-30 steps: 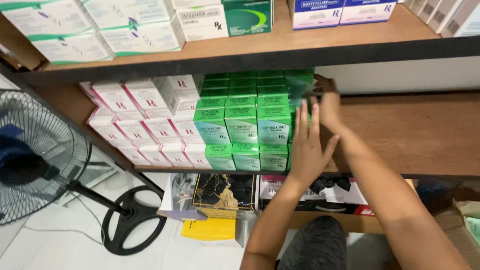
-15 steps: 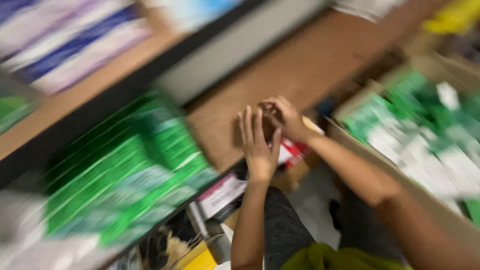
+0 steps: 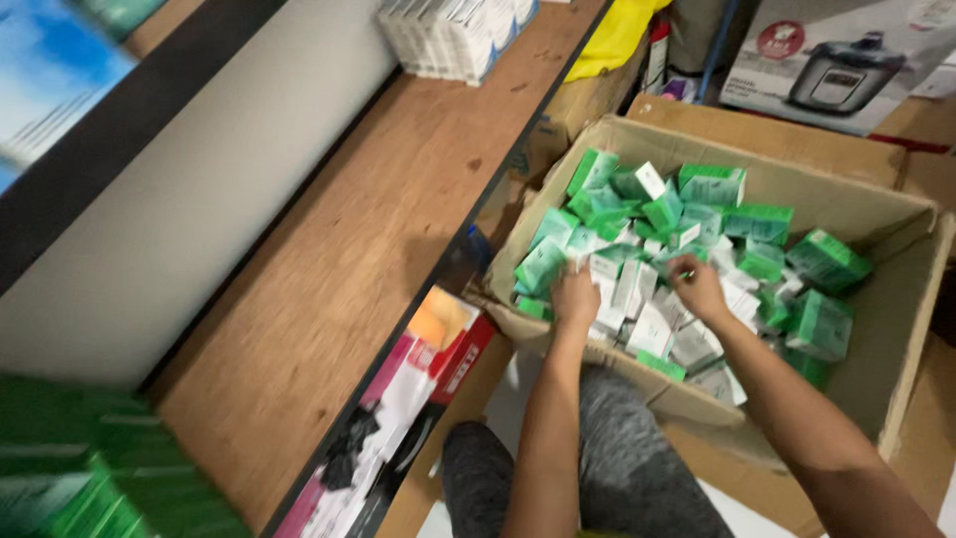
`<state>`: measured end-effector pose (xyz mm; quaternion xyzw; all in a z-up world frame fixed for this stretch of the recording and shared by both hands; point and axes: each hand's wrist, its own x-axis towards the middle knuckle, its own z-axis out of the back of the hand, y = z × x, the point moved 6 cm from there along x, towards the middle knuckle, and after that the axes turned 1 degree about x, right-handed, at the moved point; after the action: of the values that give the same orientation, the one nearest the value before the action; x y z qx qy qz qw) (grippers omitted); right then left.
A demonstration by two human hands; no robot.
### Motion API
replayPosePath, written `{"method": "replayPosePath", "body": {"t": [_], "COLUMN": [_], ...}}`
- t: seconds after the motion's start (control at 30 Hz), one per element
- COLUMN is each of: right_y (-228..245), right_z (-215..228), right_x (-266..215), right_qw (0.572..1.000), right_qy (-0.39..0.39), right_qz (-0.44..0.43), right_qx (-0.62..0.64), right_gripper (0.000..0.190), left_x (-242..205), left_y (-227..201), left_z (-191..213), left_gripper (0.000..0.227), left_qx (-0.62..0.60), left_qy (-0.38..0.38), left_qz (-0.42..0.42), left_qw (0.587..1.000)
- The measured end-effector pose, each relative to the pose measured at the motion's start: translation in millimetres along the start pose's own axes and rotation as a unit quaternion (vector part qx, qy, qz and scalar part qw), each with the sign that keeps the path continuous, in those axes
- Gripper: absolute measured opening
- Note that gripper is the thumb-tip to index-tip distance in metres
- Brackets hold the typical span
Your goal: The person repeatedly picks small green and white boxes from a large cardboard box and places them onto a nearby shelf. The person handles the boxes one at a time, arranging them in rows on the shelf.
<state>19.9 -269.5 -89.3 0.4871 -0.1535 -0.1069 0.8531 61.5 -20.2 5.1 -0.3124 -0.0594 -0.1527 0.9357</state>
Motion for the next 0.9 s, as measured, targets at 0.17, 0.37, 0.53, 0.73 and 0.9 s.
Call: {"method": "replayPosePath", "body": {"t": [0.17, 0.37, 0.53, 0.73, 0.9], "right_y": [-8.3, 33.2, 38.6, 77.4, 86.0], "right_z": [-76.5, -210.2, -204.5, -105.7, -63.9], "right_x": [42.3, 66.6, 55.6, 14.3, -40.2], "right_qw": [0.995, 0.992, 0.966, 0.954, 0.941], "right_qy": [0.092, 0.102, 0.092, 0.104, 0.244], "right_qz": [0.041, 0.062, -0.081, 0.055, 0.123], "right_qx": [-0.026, 0.047, 0.228, 0.275, 0.201], "right_gripper": [0.031, 0.053, 0.072, 0.076, 0.067], "left_x": [-6.4, -11.3, -13.3, -3.0, -6.9], "left_y": [19.4, 29.7, 44.0, 57.2, 34.8], "left_z": [26.0, 41.1, 33.5, -17.0, -6.9], "left_gripper": [0.056, 0.060, 0.059, 0.081, 0.104], "left_qx": [-0.047, -0.085, -0.098, -0.249, -0.295], "left_qy": [-0.161, -0.181, -0.188, -0.018, -0.013], "left_qz": [0.082, 0.163, 0.166, 0.215, 0.046], "left_qw": [0.982, 0.966, 0.963, 0.944, 0.954]}}
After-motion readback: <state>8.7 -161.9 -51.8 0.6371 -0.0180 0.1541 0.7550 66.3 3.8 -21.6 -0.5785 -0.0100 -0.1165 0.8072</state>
